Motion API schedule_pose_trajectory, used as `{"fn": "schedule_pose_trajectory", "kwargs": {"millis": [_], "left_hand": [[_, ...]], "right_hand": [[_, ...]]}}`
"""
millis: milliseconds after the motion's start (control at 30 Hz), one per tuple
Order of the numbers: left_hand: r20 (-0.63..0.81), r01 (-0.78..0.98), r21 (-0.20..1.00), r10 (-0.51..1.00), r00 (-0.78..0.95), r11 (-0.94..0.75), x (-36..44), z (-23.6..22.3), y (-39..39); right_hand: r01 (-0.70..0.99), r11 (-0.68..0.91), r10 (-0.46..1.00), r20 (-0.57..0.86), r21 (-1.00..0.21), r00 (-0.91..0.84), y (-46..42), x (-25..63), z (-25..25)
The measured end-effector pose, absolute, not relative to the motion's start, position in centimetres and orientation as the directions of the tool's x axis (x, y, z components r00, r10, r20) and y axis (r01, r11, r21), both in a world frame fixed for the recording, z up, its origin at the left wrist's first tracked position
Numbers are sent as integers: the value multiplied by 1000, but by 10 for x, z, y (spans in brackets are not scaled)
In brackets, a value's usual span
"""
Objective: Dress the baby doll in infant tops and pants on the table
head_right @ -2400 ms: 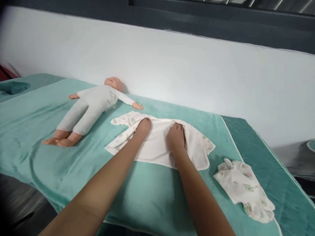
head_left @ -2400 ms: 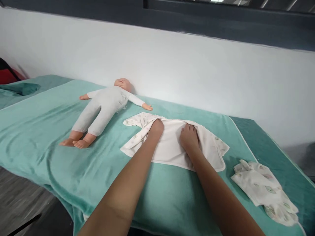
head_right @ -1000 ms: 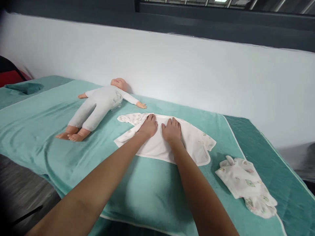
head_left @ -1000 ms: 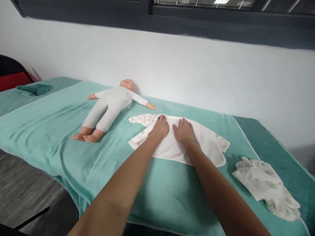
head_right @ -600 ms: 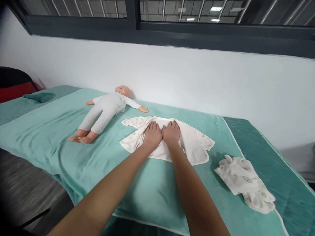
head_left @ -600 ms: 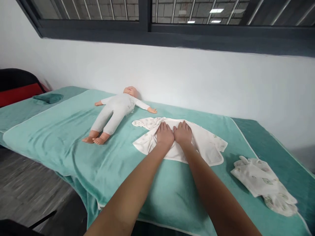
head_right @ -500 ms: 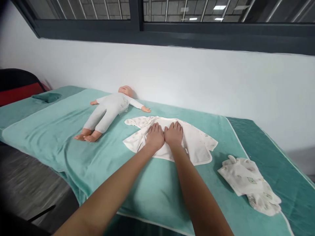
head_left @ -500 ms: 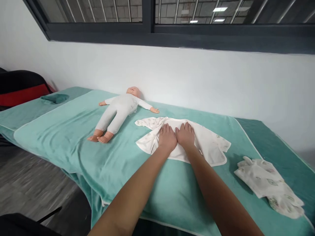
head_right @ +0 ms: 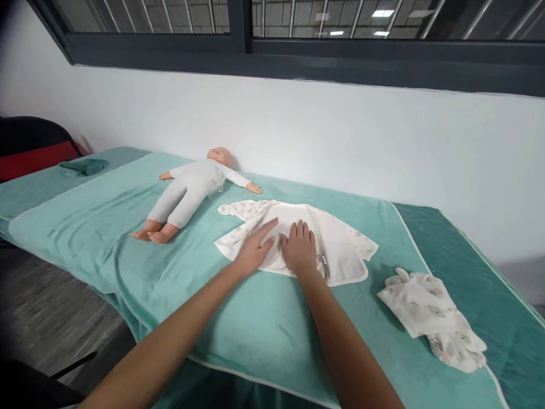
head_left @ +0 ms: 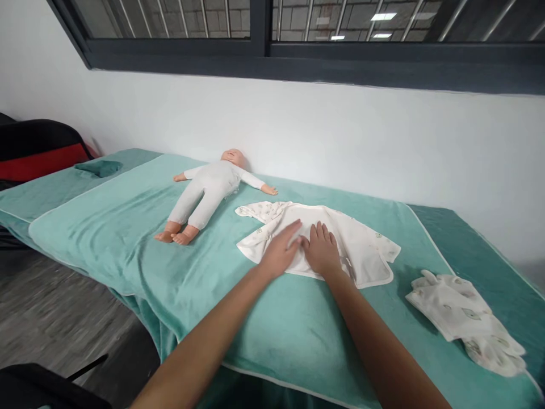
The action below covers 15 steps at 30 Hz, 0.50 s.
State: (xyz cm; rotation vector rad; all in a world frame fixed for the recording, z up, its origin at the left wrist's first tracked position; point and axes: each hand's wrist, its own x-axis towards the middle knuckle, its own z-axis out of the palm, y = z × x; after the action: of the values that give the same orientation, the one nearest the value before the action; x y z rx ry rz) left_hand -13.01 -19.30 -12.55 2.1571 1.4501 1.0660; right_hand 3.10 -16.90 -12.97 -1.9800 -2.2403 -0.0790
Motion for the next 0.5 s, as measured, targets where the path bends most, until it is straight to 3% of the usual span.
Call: {"fn": "schedule_pose_trajectory", "kwargs": {"millis": [67,167,267,500], "left_hand": [[493,558,734,869,-48,-386,-167,-124,-189],[353,440,885,833,-426,-151,-219,-130,-172],[204,394,919,869,-451,-12,-246,-140,-150],[165,409,913,913,-374,2,-249,-142,-112]], "right_hand": [[983,170,977,141,-66,-159,-171,31,-131],[972,223,971,110,-77,-214,-165,24,-129],[965,248,967,81,-91,-241,-146,7,-127],[924,336,941,111,-186,-320,-99,-43,-126]]}}
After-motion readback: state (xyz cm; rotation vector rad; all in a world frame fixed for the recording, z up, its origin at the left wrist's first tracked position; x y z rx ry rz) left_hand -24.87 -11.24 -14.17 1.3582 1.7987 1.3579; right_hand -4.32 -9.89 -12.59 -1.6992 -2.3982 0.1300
